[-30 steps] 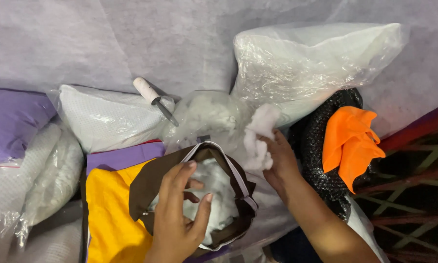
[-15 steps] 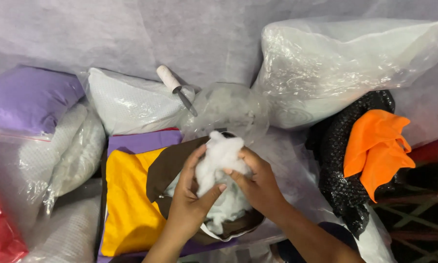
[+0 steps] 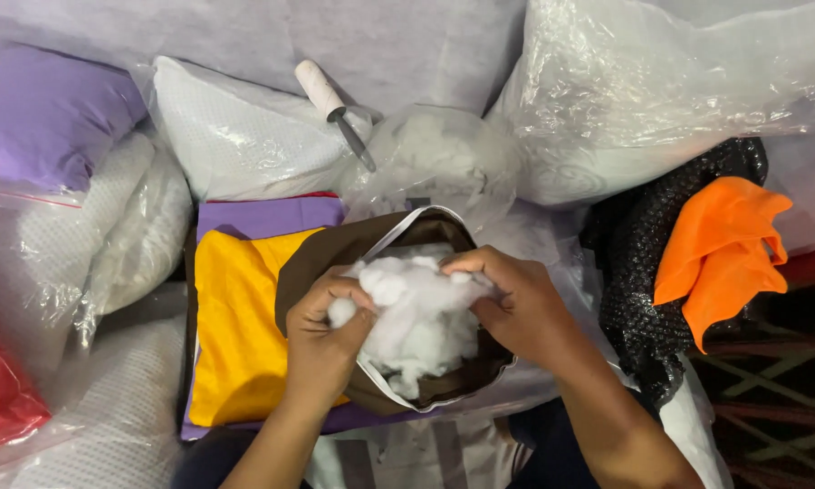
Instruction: Stuffing a brown pillowcase with white fiberfill material by hand.
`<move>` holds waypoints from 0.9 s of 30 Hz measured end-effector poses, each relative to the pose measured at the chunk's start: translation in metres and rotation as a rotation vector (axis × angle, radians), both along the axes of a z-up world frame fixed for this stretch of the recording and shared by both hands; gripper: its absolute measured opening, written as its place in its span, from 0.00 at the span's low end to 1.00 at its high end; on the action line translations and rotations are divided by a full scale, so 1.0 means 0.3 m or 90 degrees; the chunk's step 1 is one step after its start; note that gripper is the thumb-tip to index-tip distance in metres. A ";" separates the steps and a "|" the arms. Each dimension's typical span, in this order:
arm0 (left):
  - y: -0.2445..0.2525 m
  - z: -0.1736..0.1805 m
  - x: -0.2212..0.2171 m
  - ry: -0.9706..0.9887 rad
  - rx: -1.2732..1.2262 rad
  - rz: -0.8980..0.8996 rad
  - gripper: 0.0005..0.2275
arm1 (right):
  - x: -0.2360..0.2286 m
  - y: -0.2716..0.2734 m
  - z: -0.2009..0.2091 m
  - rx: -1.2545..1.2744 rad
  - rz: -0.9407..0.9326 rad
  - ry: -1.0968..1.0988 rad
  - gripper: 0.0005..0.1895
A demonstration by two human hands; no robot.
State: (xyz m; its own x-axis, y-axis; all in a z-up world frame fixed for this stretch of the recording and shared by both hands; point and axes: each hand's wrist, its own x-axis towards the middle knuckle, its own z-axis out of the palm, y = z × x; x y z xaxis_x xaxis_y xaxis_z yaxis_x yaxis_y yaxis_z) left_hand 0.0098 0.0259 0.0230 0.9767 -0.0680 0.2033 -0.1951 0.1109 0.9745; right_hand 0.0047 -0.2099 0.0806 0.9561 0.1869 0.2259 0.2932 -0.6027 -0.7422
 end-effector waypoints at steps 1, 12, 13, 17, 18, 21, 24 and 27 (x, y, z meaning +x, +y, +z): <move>-0.002 0.013 0.000 -0.001 -0.001 0.000 0.07 | 0.002 0.004 -0.019 -0.001 0.000 -0.001 0.28; -0.007 -0.013 -0.007 -0.038 0.091 -0.037 0.14 | -0.033 0.079 -0.015 -0.046 0.030 0.111 0.19; -0.006 -0.023 -0.013 -0.037 0.090 -0.037 0.14 | -0.030 0.065 -0.024 -0.047 0.031 0.112 0.19; -0.003 -0.030 -0.019 0.006 0.024 0.034 0.11 | -0.017 0.015 -0.046 0.098 0.020 -0.096 0.18; -0.004 -0.025 -0.020 0.002 0.023 0.048 0.12 | -0.016 0.003 -0.049 0.156 -0.002 -0.093 0.19; 0.005 -0.008 -0.018 -0.028 0.063 0.093 0.11 | -0.030 -0.029 -0.039 0.296 -0.016 -0.084 0.18; 0.027 0.020 0.015 -0.005 0.017 0.177 0.12 | -0.010 -0.074 -0.011 0.328 -0.175 -0.224 0.10; 0.043 0.062 0.027 -0.010 0.019 0.157 0.12 | -0.026 -0.117 0.019 0.338 -0.176 -0.308 0.07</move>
